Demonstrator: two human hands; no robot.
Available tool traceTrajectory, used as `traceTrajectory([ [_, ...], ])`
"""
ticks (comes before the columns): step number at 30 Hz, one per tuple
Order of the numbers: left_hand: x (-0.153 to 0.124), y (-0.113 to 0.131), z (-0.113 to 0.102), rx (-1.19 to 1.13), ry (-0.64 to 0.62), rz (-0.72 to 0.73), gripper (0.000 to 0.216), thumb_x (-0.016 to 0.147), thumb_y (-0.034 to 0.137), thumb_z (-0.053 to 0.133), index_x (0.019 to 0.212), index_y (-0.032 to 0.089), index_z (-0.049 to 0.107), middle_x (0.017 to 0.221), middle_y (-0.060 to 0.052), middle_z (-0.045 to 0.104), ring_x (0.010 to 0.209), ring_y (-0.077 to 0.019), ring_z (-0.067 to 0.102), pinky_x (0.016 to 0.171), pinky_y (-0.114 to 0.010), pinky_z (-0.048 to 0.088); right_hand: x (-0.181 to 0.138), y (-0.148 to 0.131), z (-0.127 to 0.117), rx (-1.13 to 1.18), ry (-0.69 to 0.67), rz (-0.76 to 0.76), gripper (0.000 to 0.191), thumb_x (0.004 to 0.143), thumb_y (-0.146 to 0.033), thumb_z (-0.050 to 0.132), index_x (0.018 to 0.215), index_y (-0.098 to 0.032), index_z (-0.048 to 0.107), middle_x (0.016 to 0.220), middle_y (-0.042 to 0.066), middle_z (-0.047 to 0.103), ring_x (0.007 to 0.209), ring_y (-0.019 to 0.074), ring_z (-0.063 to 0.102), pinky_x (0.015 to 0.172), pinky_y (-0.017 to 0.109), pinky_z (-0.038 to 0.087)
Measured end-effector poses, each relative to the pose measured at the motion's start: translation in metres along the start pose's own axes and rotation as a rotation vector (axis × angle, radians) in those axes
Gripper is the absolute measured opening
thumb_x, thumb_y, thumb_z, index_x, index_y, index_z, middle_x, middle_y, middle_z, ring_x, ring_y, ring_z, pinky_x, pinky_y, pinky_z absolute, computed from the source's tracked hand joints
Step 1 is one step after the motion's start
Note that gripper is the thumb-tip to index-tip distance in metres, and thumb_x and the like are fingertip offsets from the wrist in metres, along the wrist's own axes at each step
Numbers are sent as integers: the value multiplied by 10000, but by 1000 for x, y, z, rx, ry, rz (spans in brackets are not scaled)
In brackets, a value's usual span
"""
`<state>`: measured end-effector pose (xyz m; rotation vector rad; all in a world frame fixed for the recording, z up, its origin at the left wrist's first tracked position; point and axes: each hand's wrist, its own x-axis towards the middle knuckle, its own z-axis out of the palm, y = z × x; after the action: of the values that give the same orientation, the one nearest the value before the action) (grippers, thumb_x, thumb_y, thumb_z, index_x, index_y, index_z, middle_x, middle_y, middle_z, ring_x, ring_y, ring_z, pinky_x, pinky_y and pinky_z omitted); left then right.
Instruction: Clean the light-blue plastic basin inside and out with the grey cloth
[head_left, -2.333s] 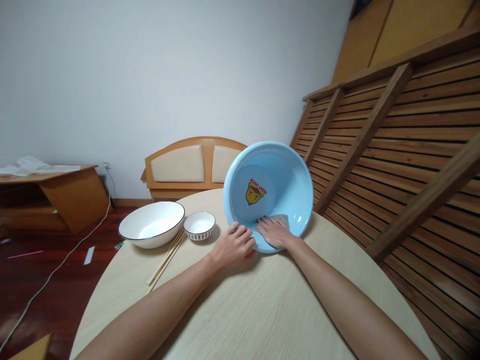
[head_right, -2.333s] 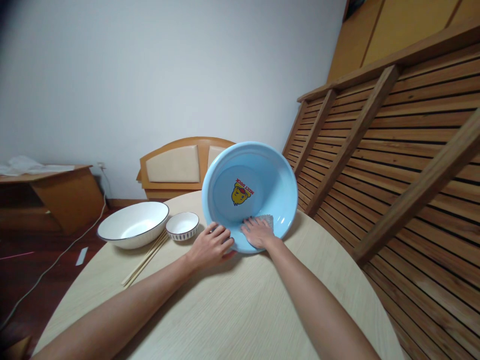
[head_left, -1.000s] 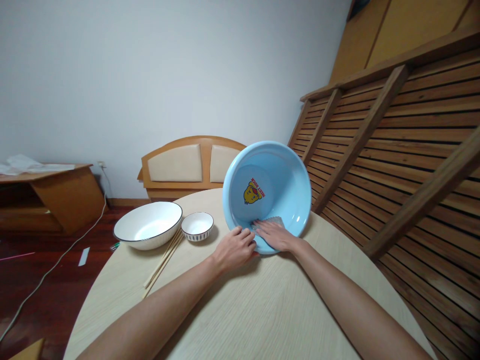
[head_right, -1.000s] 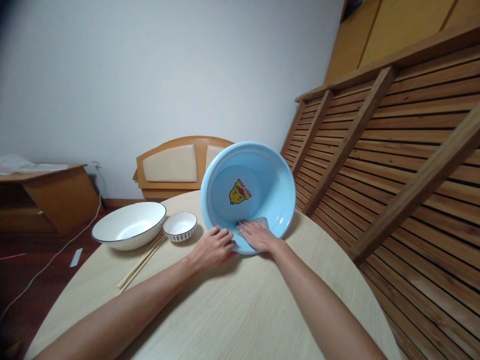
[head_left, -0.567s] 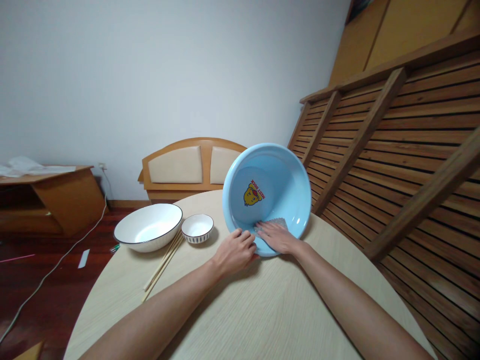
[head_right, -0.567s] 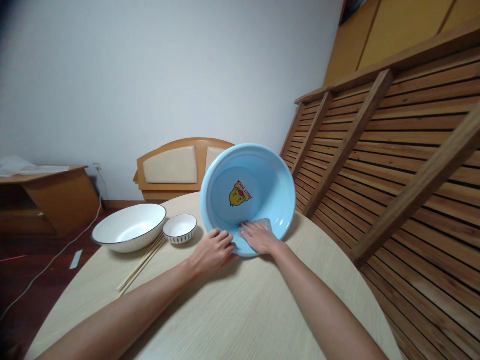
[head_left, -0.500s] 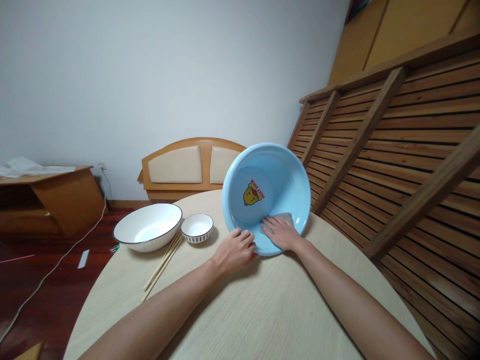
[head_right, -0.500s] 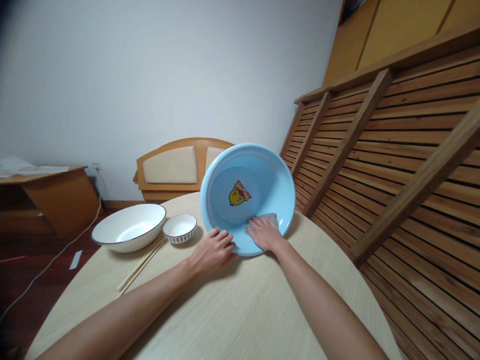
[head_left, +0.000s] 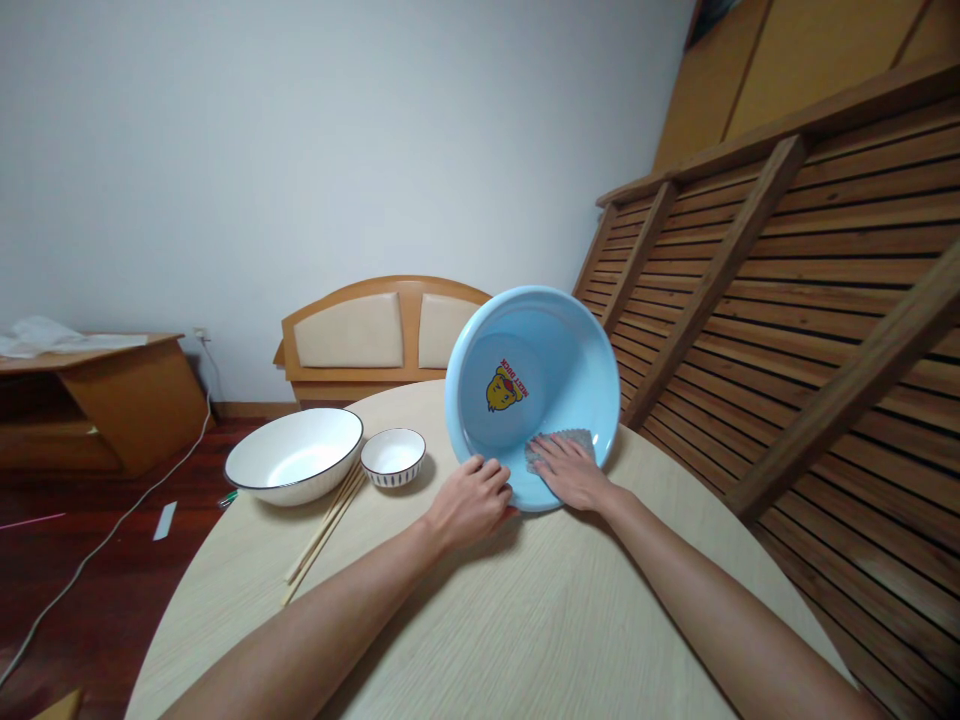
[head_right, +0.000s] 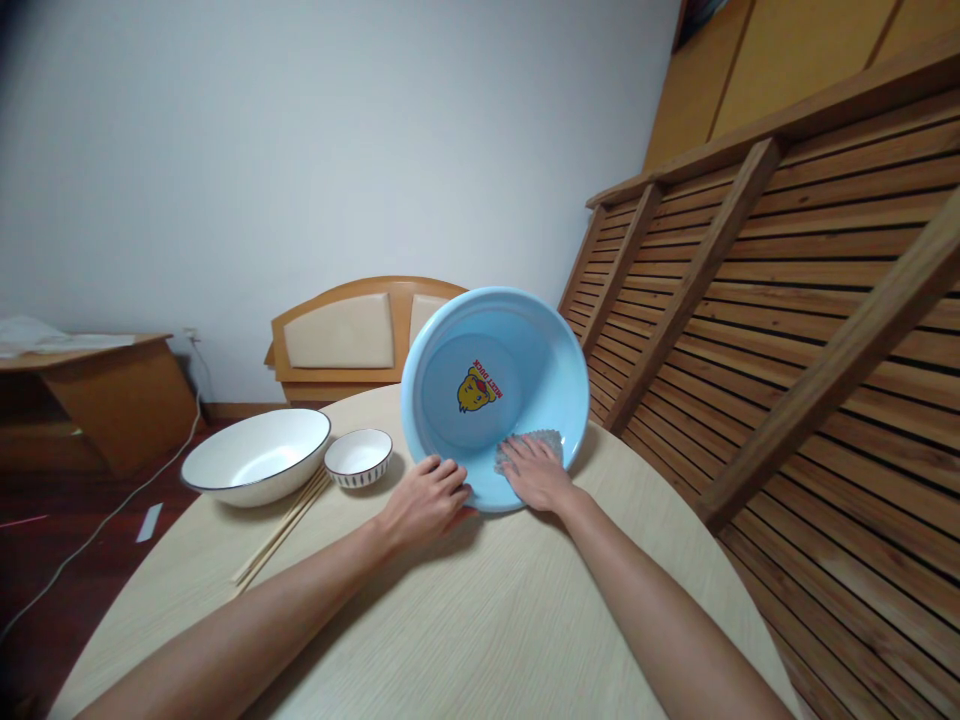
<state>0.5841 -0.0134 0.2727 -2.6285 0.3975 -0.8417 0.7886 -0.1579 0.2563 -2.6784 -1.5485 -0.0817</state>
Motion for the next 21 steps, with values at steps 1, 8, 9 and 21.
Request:
traceTrajectory([
  [1, 0, 0, 0, -1, 1, 1, 276, 951, 408, 703, 831, 161, 673, 875, -61, 637, 914, -225, 552, 761, -380, 368, -2, -4, 1, 22, -14, -17, 660, 1045, -474, 178, 1603, -181, 373, 1666, 56, 329, 1559, 281, 212, 1264, 498, 157],
  [8, -1, 1, 2, -7, -18, -6, 277, 962, 412, 692, 847, 160, 679, 882, -66, 641, 928, -226, 549, 757, -381, 359, -18, -12, 4, 157, -10, -191, 667, 1063, -509, 156, 1616, -183, 337, 1668, 42, 321, 1552, 242, 240, 1271, 454, 188],
  [9, 0, 1, 1, -6, -29, -7, 277, 964, 412, 689, 853, 159, 680, 884, -68, 640, 933, -227, 549, 758, -379, 358, -18, -8, 5, 130, 1, -168, 666, 1062, -508, 166, 1612, -180, 348, 1665, 45, 327, 1553, 250, 235, 1271, 461, 186],
  [21, -4, 1, -1, -13, -56, -38, 277, 987, 420, 647, 885, 169, 703, 897, -69, 649, 937, -221, 553, 786, -371, 374, -32, -16, 12, 172, 27, -240, 644, 1080, -517, 129, 1637, -228, 274, 1683, 31, 276, 1560, 249, 210, 1267, 496, 210],
])
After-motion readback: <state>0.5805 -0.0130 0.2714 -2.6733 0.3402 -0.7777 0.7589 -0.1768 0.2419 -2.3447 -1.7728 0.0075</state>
